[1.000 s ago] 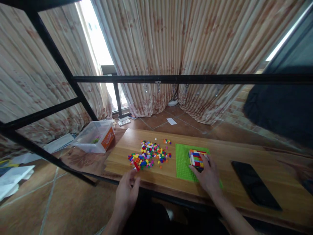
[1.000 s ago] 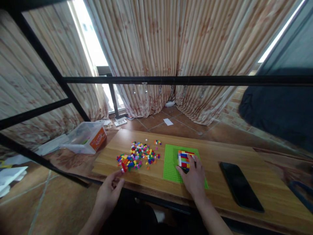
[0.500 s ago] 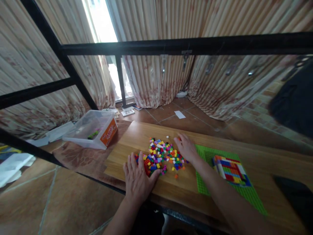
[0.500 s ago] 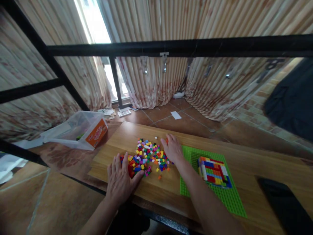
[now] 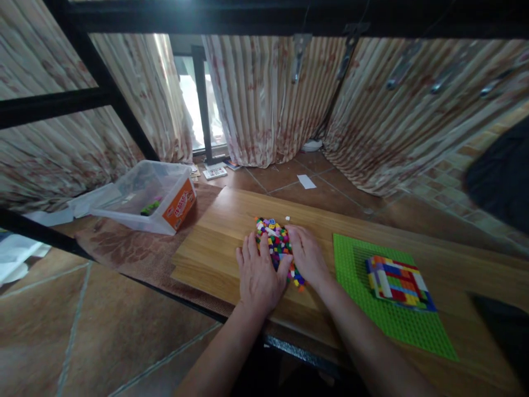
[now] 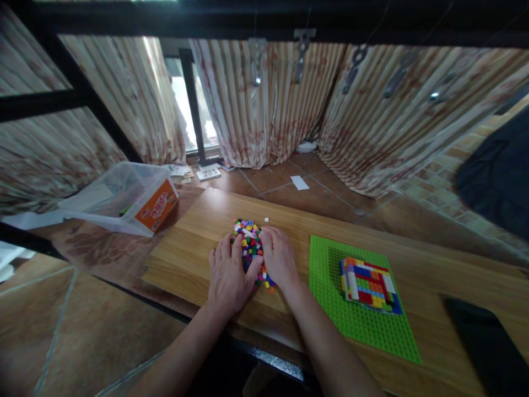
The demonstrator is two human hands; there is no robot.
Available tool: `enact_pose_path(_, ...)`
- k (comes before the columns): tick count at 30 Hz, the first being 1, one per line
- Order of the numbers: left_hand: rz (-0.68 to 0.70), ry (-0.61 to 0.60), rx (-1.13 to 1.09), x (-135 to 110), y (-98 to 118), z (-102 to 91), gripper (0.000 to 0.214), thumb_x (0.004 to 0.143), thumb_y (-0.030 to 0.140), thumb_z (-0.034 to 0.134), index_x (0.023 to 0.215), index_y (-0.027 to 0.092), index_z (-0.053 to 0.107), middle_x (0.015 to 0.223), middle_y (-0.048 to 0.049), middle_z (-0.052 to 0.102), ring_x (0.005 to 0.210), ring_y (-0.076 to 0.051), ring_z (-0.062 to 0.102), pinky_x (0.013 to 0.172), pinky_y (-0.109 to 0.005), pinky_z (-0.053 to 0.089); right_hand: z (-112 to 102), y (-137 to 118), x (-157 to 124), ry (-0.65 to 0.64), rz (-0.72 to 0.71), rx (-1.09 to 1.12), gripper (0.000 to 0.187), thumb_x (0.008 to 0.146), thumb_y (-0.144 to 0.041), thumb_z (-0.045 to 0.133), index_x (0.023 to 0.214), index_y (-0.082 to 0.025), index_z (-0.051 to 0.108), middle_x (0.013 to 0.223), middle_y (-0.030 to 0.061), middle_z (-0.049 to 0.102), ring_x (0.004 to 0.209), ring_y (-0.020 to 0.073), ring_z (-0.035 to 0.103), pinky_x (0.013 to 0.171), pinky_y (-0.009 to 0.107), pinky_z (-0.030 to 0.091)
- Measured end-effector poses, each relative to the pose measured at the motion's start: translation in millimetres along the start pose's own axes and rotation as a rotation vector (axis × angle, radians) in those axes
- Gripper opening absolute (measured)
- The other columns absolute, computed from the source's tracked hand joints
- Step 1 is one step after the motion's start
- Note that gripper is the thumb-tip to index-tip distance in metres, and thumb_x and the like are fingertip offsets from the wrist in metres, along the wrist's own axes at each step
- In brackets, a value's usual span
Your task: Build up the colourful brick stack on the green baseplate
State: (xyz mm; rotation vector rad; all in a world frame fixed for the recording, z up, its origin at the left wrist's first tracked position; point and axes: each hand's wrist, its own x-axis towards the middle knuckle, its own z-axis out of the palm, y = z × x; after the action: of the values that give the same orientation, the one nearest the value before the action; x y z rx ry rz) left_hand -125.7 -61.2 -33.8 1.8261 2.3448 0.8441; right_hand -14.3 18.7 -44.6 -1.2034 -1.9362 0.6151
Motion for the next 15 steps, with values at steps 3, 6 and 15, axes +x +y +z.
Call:
enact_pose_path(3, -0.022, 0.012, -0.105, 4.6, 5.6, 4.2, 0.058, 0.094, 0.047, 0.047, 0.139, 0.010, 0.050, 0.145, -0.0248, 0.048, 0.136, -0.038, 0.043, 0.111, -0.062, 0.031, 0.8, -4.4, -1.6, 0.012, 0.019, 0.078, 0.054, 0.101, -0.053, 0.028, 0.111, -0.019, 0.069, 0.117, 0.0113, 0.070, 0.114, 0.0231, 0.062, 0.105, 0.044, 0.044)
enact_pose_path(6, -0.011, 0.050, -0.235, 4.1, 5.1, 6.6, 0.053, 0.096, 0.044, 0.044, 0.135, 0.010, 0.052, 0.144, -0.0242, 0.049, 0.136, -0.035, 0.044, 0.111, -0.058, 0.033, -2.5, -7.0, -2.1, 0.008, 0.008, 0.129, 0.051, 0.101, -0.051, 0.031, 0.111, -0.019, 0.069, 0.118, 0.0109, 0.070, 0.114, 0.0214, 0.062, 0.104, 0.041, 0.045)
enact_pose_path(15, 0.035, 0.084, -0.423, 69.0, -60.1, -15.3, 0.054, 0.099, 0.047, 0.036, 0.132, 0.010, 0.056, 0.140, -0.0183, 0.054, 0.134, -0.025, 0.046, 0.117, -0.043, 0.033, -28.6, -7.6, -53.7, 0.039, 0.051, -0.133, 0.068, 0.094, -0.060, 0.044, 0.146, -0.017, 0.041, 0.147, 0.0172, 0.048, 0.138, 0.0309, 0.043, 0.113, 0.055, 0.034)
